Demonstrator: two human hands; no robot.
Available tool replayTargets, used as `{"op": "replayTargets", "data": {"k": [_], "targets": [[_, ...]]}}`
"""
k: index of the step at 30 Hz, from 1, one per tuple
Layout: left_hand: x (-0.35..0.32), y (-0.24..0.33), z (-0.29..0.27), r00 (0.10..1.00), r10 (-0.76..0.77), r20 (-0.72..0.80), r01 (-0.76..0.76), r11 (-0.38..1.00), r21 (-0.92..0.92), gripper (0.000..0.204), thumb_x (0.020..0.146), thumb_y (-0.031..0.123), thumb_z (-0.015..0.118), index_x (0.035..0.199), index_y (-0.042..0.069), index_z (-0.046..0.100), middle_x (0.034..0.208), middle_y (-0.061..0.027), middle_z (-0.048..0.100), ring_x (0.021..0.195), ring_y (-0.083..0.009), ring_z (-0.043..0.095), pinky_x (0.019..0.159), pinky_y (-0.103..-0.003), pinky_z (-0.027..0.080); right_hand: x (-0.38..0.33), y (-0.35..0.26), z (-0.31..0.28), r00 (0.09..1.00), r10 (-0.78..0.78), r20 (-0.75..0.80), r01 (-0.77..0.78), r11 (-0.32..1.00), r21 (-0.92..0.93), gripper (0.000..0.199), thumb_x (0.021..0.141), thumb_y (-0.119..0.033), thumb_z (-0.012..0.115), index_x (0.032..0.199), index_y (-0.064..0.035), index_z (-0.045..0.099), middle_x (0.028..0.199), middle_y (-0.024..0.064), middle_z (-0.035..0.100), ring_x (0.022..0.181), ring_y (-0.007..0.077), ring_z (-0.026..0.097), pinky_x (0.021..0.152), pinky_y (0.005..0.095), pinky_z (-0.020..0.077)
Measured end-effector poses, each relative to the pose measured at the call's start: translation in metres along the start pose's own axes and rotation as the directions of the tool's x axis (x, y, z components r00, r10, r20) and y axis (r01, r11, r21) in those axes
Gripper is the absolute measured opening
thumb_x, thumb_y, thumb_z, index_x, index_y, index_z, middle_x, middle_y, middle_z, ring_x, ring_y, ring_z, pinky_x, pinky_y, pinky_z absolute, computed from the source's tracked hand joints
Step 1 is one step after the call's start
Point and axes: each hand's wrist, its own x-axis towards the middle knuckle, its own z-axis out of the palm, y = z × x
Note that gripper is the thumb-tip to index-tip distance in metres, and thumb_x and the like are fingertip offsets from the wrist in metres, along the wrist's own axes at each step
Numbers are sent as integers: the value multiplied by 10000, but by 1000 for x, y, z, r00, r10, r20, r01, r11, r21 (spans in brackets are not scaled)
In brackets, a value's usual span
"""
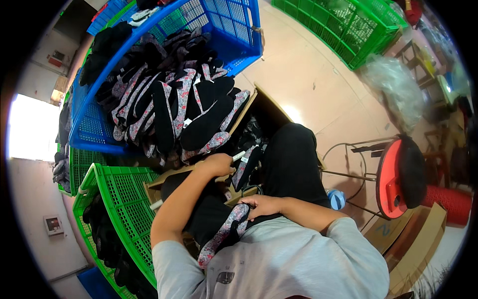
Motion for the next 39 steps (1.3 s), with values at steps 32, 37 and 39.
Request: {"op": "replayTargets", "data": {"k": [32, 37, 39], "targets": [[96, 0, 135, 975, -12, -224, -80, 914, -398, 361, 728, 322, 705, 956, 44, 674, 983, -205, 662, 966, -389, 627, 841, -475, 494, 26, 7, -11, 994, -104, -40, 99, 988, -117, 429, 770, 54, 643, 1178, -33, 543, 989, -15, 584, 924, 72, 542, 810, 270, 471], [-2, 12, 32, 1000, 4, 7, 0, 863, -504, 409, 736, 375, 748, 888, 10, 647, 851, -199, 663, 844, -346, 640, 745, -414, 491, 23, 12, -9, 999, -39, 3, 39, 995, -97, 446, 802, 45, 696, 1217, -22, 548, 1038, 14, 588, 943, 90, 554, 824, 271, 488], [-33, 11, 17, 993, 17, -113, -87, 752, -653, 315, 780, 304, 745, 890, 25, 648, 786, -143, 640, 745, -217, 606, 688, -362, 478, 21, 11, -7, 999, -36, 33, 39, 996, -85, 392, 823, 33, 679, 1190, -25, 554, 994, 16, 590, 887, 92, 566, 785, 269, 497]]}}
